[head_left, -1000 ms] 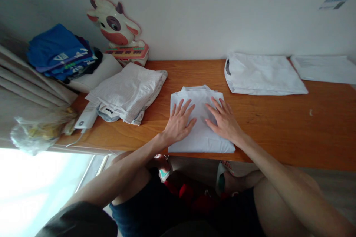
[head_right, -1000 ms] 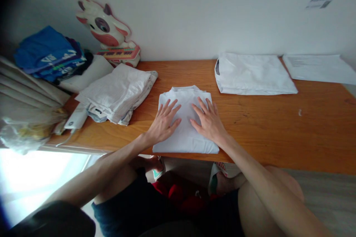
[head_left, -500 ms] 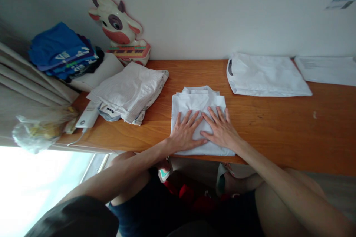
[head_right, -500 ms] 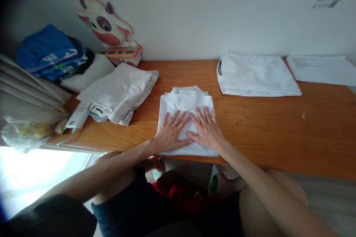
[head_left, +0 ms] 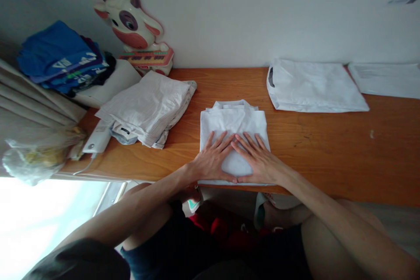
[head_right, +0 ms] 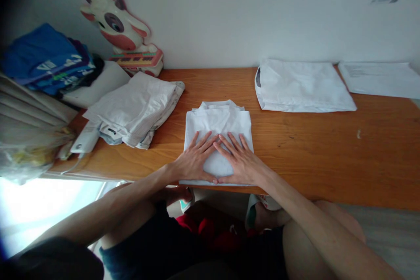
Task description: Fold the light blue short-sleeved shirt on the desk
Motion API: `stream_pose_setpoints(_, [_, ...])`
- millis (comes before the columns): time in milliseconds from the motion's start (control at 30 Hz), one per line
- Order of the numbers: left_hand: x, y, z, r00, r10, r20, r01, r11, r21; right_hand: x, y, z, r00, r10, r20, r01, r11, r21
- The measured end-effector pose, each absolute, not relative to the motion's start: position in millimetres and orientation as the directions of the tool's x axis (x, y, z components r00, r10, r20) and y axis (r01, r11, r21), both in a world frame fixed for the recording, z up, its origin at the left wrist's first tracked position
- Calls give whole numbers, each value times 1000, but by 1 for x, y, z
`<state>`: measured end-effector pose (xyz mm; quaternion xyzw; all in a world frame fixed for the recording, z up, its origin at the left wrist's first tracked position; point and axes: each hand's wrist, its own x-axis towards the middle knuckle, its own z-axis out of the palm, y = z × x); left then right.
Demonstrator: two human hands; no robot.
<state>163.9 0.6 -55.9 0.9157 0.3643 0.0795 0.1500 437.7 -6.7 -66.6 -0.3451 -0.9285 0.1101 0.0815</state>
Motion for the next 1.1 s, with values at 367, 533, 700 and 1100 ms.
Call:
stream_pose_setpoints(367, [155,6,-65,770,637,42,586,-731,350,439,-4,-79,-768,634,93,600,762,-244])
stream_pose_setpoints(533, [144,5,-70,796,602,63,555,-768,320,442,-5,-81,-782,617,90,587,777,-226])
stream_pose_setpoints(700, [139,4,-76,811,577,90,538,-798,271,444,-6,-82,-784,614,90,585,780,-223])
stream_pose_setpoints(1100, [130,-27,-63,846,533,31,505,-818,274,462,-37,-76,-781,619,86,593,777,-210])
